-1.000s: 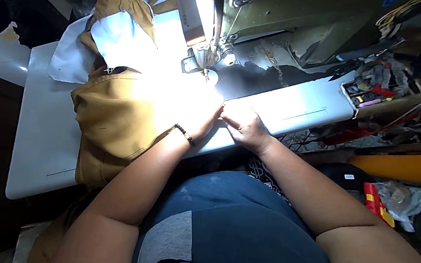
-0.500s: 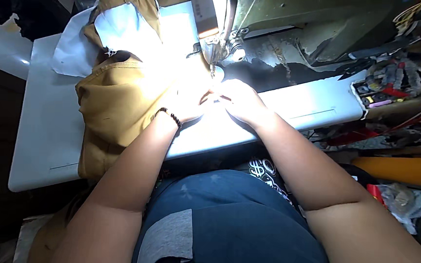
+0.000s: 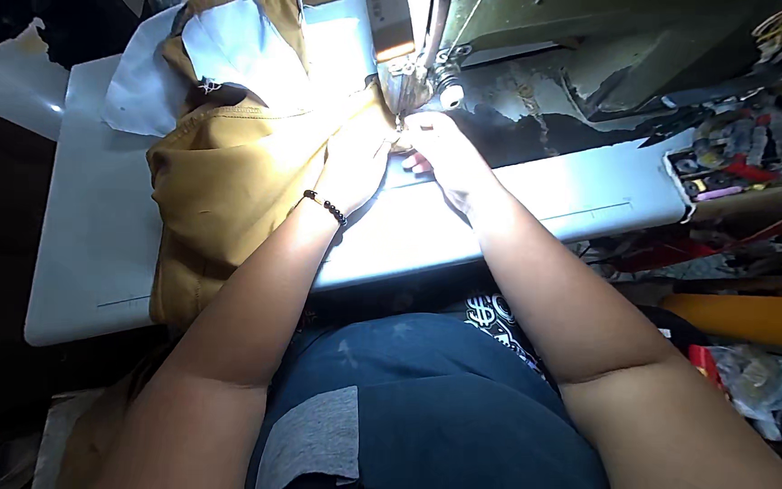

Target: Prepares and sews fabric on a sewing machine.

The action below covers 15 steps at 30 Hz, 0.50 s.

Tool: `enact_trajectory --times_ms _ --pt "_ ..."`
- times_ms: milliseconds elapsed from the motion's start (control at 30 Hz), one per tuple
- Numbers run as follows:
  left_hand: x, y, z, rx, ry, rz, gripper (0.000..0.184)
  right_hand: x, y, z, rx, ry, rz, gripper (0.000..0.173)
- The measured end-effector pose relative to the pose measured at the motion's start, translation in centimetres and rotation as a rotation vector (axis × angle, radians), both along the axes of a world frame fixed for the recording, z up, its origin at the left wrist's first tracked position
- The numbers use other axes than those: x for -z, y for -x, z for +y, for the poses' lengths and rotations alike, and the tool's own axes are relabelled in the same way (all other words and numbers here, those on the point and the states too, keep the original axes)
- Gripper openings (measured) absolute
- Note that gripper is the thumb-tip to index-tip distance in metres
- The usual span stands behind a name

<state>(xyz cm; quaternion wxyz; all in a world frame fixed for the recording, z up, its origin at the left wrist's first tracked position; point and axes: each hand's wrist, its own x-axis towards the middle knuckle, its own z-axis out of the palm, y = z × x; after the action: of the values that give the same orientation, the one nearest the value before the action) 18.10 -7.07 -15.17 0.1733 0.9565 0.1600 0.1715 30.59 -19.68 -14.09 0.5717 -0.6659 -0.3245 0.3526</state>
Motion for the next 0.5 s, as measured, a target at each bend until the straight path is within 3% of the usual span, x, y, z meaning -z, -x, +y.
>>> enact_trajectory --times_ms 133,200,300,367,433,500 --pt "-0.6 0.6 0.3 0.132 -0.126 0.113 0.037 0.3 2.4 -1.6 -0.090 -0.180 0.584 0.030" --pt "0.4 1.3 0.3 0.233 -0.231 0.120 0.035 0.6 4.5 -3.7 -0.094 -0.135 0.609 0.022" --pt "1.0 2.0 -0.2 0.244 -0.254 0.199 0.042 0.9 4.1 -5.3 -0.090 -0.051 0.225 0.030" --pt "1.1 2.1 -0.2 0.259 -0.250 0.199 0.042 1.4 2.6 -5.1 -0.078 -0.033 -0.416 0.035" --pt "0.9 2.0 0.0 0.292 -0.218 0.217 0.044 2.3 1.0 -4.5 -0.083 -0.055 -0.860 0.032" --pt "0.6 1.8 0.2 0.308 -0.177 0.200 0.050 3.4 0.1 -3.9 -0.129 -0.096 -0.982 0.024"
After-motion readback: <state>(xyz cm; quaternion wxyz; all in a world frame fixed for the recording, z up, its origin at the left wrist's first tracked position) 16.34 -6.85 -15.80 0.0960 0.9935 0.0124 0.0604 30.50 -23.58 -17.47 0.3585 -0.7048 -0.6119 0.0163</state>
